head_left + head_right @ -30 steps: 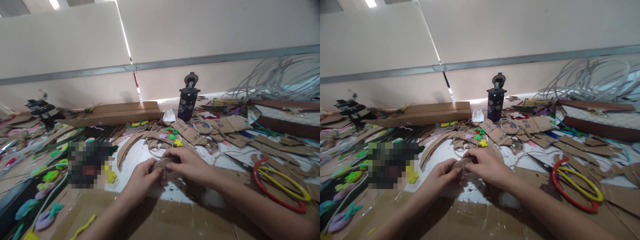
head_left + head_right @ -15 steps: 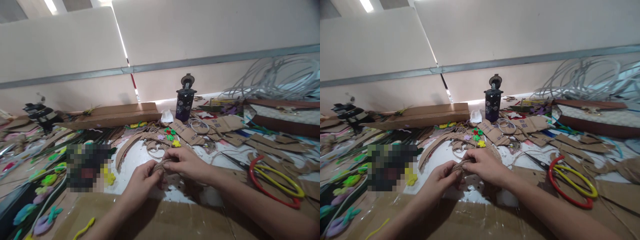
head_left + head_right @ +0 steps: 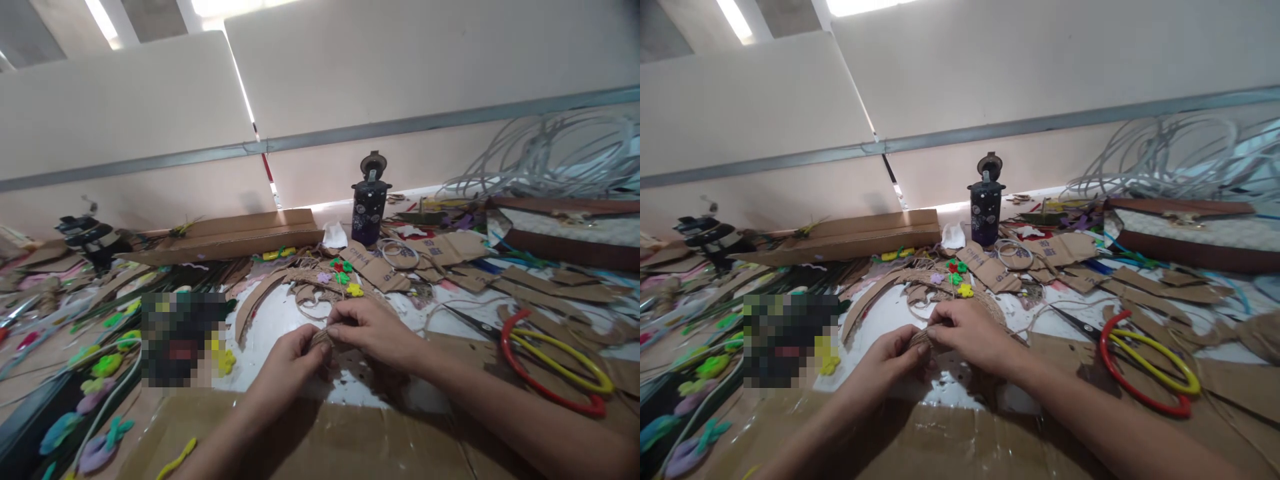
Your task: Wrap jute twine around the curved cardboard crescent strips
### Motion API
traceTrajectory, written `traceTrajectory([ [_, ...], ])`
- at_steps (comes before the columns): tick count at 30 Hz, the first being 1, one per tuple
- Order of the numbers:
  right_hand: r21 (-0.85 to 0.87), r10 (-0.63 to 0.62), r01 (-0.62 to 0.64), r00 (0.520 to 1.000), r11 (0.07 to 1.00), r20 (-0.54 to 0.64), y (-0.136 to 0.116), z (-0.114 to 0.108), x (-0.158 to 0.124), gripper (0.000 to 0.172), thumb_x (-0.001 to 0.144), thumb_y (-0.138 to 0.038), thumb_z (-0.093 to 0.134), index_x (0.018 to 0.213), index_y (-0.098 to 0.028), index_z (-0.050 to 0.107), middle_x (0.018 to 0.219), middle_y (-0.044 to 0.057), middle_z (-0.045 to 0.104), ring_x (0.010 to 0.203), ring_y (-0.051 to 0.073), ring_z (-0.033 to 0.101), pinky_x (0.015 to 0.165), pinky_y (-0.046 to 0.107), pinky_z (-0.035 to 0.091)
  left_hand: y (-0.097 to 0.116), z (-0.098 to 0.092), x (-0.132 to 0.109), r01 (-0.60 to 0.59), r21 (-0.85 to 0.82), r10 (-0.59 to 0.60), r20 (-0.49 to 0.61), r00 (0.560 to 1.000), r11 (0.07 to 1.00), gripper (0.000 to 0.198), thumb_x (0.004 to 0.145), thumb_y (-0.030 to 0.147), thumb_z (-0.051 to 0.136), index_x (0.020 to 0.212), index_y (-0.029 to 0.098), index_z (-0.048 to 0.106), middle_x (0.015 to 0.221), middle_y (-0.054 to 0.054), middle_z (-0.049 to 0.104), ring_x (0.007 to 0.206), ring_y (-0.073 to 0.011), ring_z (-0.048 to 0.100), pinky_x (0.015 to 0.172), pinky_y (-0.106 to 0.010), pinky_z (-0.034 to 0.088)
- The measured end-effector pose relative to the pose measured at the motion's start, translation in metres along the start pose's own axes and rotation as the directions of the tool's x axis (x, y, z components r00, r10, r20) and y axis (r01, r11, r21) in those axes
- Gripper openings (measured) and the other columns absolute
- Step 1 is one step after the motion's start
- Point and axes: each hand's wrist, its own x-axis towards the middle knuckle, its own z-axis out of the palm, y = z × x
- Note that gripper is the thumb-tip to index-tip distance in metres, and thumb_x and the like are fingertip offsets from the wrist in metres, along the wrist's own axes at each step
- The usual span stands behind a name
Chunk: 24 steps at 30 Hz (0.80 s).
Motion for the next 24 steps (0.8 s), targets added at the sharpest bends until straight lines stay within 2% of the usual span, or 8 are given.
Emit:
traceTrajectory([
  [3, 0.011, 0.011, -0.011, 1.000, 1.000, -0.011, 0.002, -0.001, 0.001, 0.009, 0.082, -0.023, 0.064, 0.077, -0.019, 0.071, 0.071, -0.002, 0.066, 0.069, 0.015, 0.057, 0.061, 0.024, 0.036, 0.005, -0.006, -0.002, 0.036, -0.035, -0.036, 0.009, 0.999, 0.999, 0.040, 0.081, 0.054, 0.072, 0.083, 0.015, 0.064, 0.074, -0.005, 0.067, 0.065, -0.0167, 0.060, 0.059, -0.026, 0.045],
  [6, 0.044, 0.024, -0.024, 1.000, 0.999, -0.010, 0.007, -0.003, 0.005, 0.012, 0.083, -0.027, 0.064, 0.082, -0.019, 0.073, 0.074, -0.001, 0.068, 0.071, 0.016, 0.058, 0.062, 0.024, 0.038, 0.011, -0.011, -0.003, 0.061, -0.043, -0.060, 0.006, 0.998, 0.997, 0.050, 0.076, 0.063, 0.073, 0.084, 0.015, 0.064, 0.069, -0.005, 0.066, 0.061, -0.0161, 0.059, 0.059, -0.026, 0.045],
  [10, 0.081, 0.003, -0.006, 0.999, 0.997, 0.034, 0.011, -0.004, 0.007, 0.015, 0.084, -0.030, 0.063, 0.085, -0.018, 0.074, 0.078, 0.000, 0.070, 0.074, 0.016, 0.060, 0.064, 0.025, 0.039, 0.014, -0.009, -0.003, 0.073, -0.063, -0.074, -0.011, 0.997, 0.995, 0.054, 0.070, 0.066, 0.077, 0.080, 0.015, 0.062, 0.066, -0.004, 0.065, 0.056, -0.0136, 0.056, 0.056, -0.026, 0.044],
  [14, 0.012, -0.001, 0.001, 1.000, 1.000, 0.005, 0.009, -0.004, 0.006, 0.014, 0.085, -0.028, 0.063, 0.078, -0.019, 0.071, 0.071, -0.002, 0.066, 0.069, 0.015, 0.056, 0.060, 0.024, 0.034, 0.012, -0.007, 0.000, 0.125, -0.114, -0.128, -0.019, 0.992, 0.986, 0.060, 0.061, 0.069, 0.081, 0.080, 0.016, 0.060, 0.066, -0.002, 0.065, 0.054, -0.0128, 0.054, 0.055, -0.026, 0.045],
  [16, 0.012, -0.006, 0.006, 1.000, 1.000, -0.012, 0.009, -0.004, 0.006, 0.014, 0.085, -0.028, 0.063, 0.078, -0.018, 0.070, 0.070, -0.002, 0.065, 0.068, 0.015, 0.055, 0.060, 0.024, 0.034, 0.012, -0.009, 0.000, 0.128, -0.099, -0.128, 0.007, 0.992, 0.987, 0.060, 0.064, 0.069, 0.079, 0.082, 0.015, 0.061, 0.068, -0.004, 0.067, 0.056, -0.0137, 0.057, 0.057, -0.027, 0.046],
  [19, 0.039, 0.004, -0.002, 0.999, 0.999, -0.050, 0.011, -0.005, 0.007, 0.016, 0.086, -0.030, 0.062, 0.080, -0.018, 0.070, 0.072, 0.000, 0.065, 0.069, 0.015, 0.055, 0.061, 0.025, 0.036, 0.012, -0.014, 0.000, 0.103, 0.011, -0.103, 0.038, 0.994, 0.995, 0.054, 0.074, 0.067, 0.073, 0.080, 0.014, 0.062, 0.070, -0.008, 0.070, 0.060, -0.0160, 0.061, 0.061, -0.027, 0.046],
  [21, 0.047, 0.015, -0.012, 0.997, 0.999, -0.070, 0.014, -0.006, 0.009, 0.016, 0.085, -0.031, 0.062, 0.081, -0.018, 0.070, 0.073, 0.000, 0.065, 0.070, 0.016, 0.056, 0.061, 0.025, 0.036, 0.013, -0.016, -0.001, 0.094, 0.066, -0.097, 0.054, 0.994, 0.993, 0.051, 0.073, 0.064, 0.074, 0.078, 0.015, 0.062, 0.068, -0.009, 0.071, 0.060, -0.0169, 0.062, 0.060, -0.028, 0.046],
  [24, 0.047, 0.014, -0.011, 0.998, 0.999, -0.068, 0.016, -0.006, 0.011, 0.015, 0.085, -0.030, 0.061, 0.081, -0.018, 0.070, 0.072, 0.000, 0.064, 0.069, 0.016, 0.055, 0.060, 0.025, 0.035, 0.013, -0.014, -0.001, 0.104, 0.033, -0.105, 0.034, 0.994, 0.994, 0.044, 0.071, 0.057, 0.077, 0.076, 0.016, 0.061, 0.065, -0.006, 0.069, 0.057, -0.0157, 0.060, 0.058, -0.027, 0.044],
])
